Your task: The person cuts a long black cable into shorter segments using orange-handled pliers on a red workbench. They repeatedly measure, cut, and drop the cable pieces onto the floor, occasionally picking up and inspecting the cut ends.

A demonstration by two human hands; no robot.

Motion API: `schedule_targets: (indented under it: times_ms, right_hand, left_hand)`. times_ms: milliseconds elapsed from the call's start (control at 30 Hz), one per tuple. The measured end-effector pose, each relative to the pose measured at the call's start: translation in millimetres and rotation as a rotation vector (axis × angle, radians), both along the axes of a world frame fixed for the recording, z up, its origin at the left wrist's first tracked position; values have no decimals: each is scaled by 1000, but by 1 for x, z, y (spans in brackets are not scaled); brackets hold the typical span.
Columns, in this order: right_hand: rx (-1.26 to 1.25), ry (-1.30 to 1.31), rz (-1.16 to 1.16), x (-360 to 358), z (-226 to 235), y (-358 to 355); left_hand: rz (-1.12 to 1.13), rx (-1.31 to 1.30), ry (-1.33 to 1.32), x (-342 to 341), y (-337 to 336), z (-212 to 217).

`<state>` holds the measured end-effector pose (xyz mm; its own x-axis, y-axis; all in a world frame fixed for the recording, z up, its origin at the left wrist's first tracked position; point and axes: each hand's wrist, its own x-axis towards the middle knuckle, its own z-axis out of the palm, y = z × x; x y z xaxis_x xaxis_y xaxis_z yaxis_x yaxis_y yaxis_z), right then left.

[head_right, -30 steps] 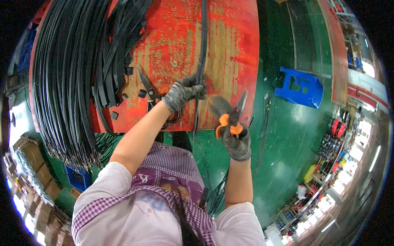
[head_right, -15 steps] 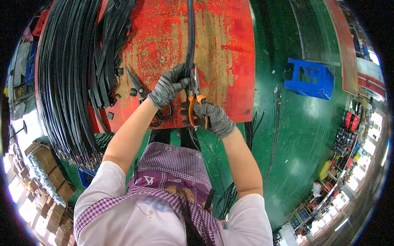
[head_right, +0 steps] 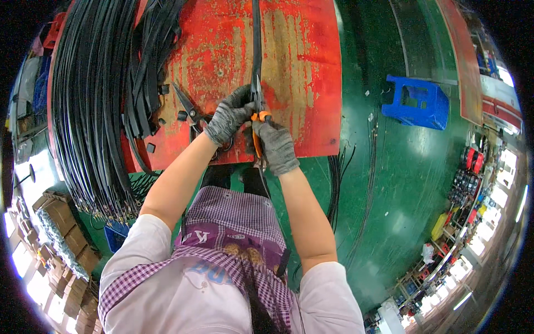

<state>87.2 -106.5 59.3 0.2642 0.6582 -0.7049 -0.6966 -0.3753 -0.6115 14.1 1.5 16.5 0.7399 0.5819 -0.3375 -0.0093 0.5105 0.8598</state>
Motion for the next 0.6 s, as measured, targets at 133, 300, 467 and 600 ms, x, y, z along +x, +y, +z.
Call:
schedule_targets:
  times_ms: [133, 300, 467, 600]
  right_hand:
    - [-106, -159, 84, -10, 10, -50]
    - [-398, -323, 198, -24, -45, -123]
    - [-438, -404, 18, -36, -83, -121]
    - [-534, -428, 1, -40, -96, -123]
  left_hand:
    - [-224, -225, 35, -41, -65, -4]
    - [-543, 170, 478, -82, -159, -52]
    - [-593, 280, 540, -70, -147, -50]
    - [-665, 431, 651, -84, -165, -89]
